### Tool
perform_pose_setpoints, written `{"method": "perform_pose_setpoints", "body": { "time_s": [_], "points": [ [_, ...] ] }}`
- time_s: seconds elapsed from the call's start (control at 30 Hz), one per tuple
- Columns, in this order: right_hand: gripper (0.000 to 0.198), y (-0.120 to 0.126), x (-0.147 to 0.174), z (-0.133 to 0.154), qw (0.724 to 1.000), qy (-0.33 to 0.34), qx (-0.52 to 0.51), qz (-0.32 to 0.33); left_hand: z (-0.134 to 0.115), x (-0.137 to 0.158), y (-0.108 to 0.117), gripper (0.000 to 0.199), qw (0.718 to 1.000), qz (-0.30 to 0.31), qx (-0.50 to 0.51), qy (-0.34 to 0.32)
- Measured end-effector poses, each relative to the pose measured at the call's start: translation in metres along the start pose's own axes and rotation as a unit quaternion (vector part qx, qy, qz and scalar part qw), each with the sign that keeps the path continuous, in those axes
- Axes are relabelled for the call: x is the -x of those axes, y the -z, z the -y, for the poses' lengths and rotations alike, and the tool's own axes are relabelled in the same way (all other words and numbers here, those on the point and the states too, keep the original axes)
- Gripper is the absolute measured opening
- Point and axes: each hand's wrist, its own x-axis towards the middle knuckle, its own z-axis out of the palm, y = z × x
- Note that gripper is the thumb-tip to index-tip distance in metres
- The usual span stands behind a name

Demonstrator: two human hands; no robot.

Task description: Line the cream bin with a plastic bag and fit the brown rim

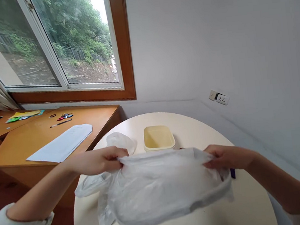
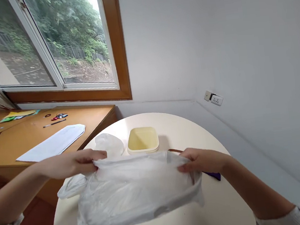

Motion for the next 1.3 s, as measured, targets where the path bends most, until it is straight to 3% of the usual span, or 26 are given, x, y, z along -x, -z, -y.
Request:
{"method": "perform_pose_setpoints", "body": {
  "time_s": [0.1, 0.3, 0.6, 0.93, 1.1, 1.2, 1.3],
  "points": [
    [0.032, 0.001, -0.004, -0.013, 1.0, 0.006, -0.008, 0.027, 0.008, -0.011, -0.014, 0.015, 0.996, 0.062, 0.059, 0.0],
    [0.034, 0.011, -0.015, -0.027, 0.999, 0.007, -0.032, 0.038, 0.029, -0.033, -0.03, 0.012, 0.982, 0.073, 0.172, 0.029],
    [0.034, 0.011, -0.041, -0.044, 0.997, -0.034, -0.007, 0.074, 0.044, -0.049, -0.045, 0.016, 0.975, 0.127, 0.182, 0.01],
    [0.033, 0.017, -0.05, -0.044, 0.997, -0.034, 0.04, 0.06, 0.043, -0.055, -0.041, 0.023, 0.987, 0.073, 0.13, 0.059],
    [0.032, 0.033, -0.055, -0.049, 0.999, -0.021, 0.017, 0.039, 0.042, -0.068, -0.031, 0.016, 0.987, 0.062, 0.142, 0.037],
    [0.029, 0.043, -0.058, -0.047, 0.999, -0.024, -0.012, -0.025, 0.043, -0.081, -0.027, 0.009, 0.979, 0.047, 0.196, 0.037],
    [0.029, 0.05, -0.06, -0.038, 0.994, -0.02, -0.035, -0.1, 0.047, -0.089, -0.025, 0.012, 0.962, 0.01, 0.259, 0.086]
  ]
}}
